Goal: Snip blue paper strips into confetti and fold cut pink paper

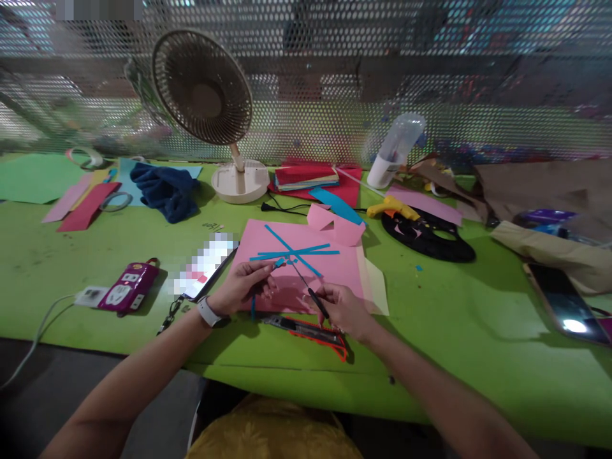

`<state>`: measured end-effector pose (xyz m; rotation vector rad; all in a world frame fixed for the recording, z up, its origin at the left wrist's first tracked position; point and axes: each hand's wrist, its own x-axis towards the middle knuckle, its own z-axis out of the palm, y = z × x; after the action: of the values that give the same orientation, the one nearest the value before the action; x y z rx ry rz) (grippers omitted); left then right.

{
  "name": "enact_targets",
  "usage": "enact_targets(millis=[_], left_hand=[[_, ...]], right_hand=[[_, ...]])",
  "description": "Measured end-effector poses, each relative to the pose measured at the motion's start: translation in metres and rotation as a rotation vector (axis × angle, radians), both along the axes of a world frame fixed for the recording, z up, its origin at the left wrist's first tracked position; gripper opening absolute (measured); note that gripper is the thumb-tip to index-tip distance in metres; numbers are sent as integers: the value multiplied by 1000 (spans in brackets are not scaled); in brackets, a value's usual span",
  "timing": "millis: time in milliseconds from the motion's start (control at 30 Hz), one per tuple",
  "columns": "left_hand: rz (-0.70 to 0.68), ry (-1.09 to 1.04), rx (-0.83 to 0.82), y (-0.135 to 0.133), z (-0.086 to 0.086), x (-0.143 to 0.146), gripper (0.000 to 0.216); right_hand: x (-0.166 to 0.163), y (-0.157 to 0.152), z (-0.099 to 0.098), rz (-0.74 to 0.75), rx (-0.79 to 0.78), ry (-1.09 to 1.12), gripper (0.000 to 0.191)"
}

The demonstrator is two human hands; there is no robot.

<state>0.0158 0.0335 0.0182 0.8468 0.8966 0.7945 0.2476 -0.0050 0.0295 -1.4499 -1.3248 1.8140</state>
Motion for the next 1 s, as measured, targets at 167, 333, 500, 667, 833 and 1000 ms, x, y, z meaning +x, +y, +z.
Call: enact_targets(millis=[167,333,500,667,833,1000], left_hand=[[35,-21,-2,-1,3,1,57],[3,-26,-6,-4,3,3,53],[-16,-18,11,-4,2,3,54],[-17,-18,12,-4,2,2,58],[-20,-31,18,-3,1,2,55],[-14,-15,19,-3,1,2,55]], right_hand=[[1,-3,-1,57,-18,29,47],[-3,-5,1,74,-23,2,48],[-5,-4,5,64,-29,7,49],[-4,-4,5,68,-25,4,49],[-5,-4,6,70,-33,14,49],[-5,-4,4,58,-13,15,48]])
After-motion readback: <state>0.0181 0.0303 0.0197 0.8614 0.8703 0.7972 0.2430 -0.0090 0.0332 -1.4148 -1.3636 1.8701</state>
